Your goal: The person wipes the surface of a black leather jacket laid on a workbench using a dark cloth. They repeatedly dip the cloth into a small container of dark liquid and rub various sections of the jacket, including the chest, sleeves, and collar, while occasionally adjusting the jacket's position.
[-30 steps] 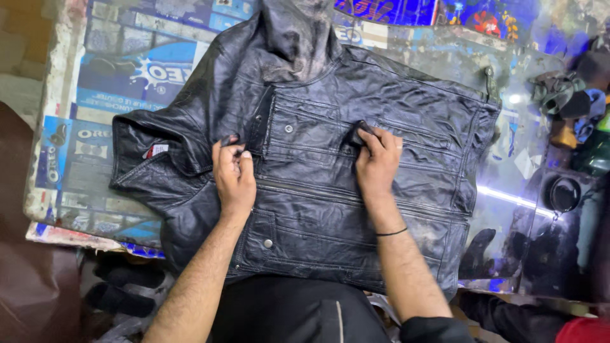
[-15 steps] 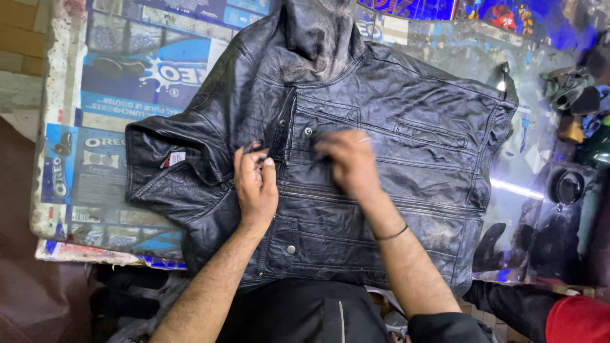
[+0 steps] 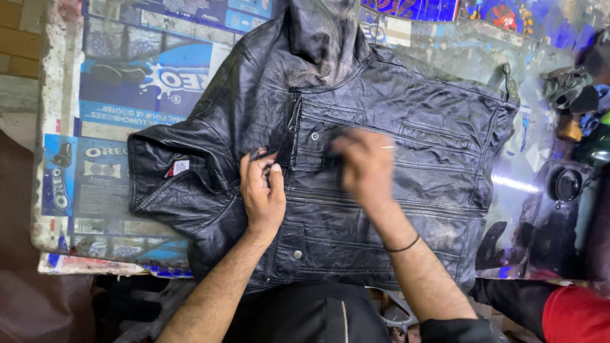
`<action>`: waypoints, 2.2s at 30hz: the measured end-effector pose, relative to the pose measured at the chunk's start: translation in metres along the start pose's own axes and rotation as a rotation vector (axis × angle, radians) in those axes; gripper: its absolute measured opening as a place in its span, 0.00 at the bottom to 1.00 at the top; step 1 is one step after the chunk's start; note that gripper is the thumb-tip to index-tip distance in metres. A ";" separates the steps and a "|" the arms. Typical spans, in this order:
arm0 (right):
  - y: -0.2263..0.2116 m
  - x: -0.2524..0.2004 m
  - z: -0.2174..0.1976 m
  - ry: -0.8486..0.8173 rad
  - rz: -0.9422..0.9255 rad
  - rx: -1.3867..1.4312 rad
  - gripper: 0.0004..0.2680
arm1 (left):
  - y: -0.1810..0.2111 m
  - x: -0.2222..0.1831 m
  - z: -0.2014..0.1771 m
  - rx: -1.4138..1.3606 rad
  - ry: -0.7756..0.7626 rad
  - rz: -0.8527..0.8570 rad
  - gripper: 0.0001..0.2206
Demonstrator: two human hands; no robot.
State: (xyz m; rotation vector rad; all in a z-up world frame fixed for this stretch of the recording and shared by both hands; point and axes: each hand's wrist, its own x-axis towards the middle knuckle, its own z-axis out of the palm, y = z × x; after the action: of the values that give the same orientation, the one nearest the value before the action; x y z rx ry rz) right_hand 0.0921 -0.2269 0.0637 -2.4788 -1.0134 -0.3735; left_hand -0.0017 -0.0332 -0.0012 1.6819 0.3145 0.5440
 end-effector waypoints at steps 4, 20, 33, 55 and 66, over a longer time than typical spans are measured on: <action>-0.002 0.007 0.020 -0.085 -0.155 -0.077 0.13 | 0.003 0.001 0.000 0.069 0.001 -0.002 0.04; -0.032 0.012 0.004 -0.113 0.061 -0.194 0.13 | 0.006 0.005 0.001 0.022 -0.009 -0.083 0.04; -0.025 0.019 0.032 0.124 0.270 -0.149 0.10 | 0.004 0.003 0.001 0.027 0.003 -0.045 0.04; -0.011 -0.001 0.005 0.023 0.150 0.043 0.12 | 0.004 0.002 0.000 -0.015 -0.018 -0.125 0.05; -0.029 0.054 0.038 0.178 0.384 -0.156 0.11 | 0.003 0.002 -0.001 0.114 -0.016 -0.026 0.06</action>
State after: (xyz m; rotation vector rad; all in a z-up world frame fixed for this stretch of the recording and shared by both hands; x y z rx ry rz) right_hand 0.1121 -0.1583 0.0606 -2.6458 -0.4373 -0.5515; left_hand -0.0006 -0.0320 0.0027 1.7887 0.3611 0.5010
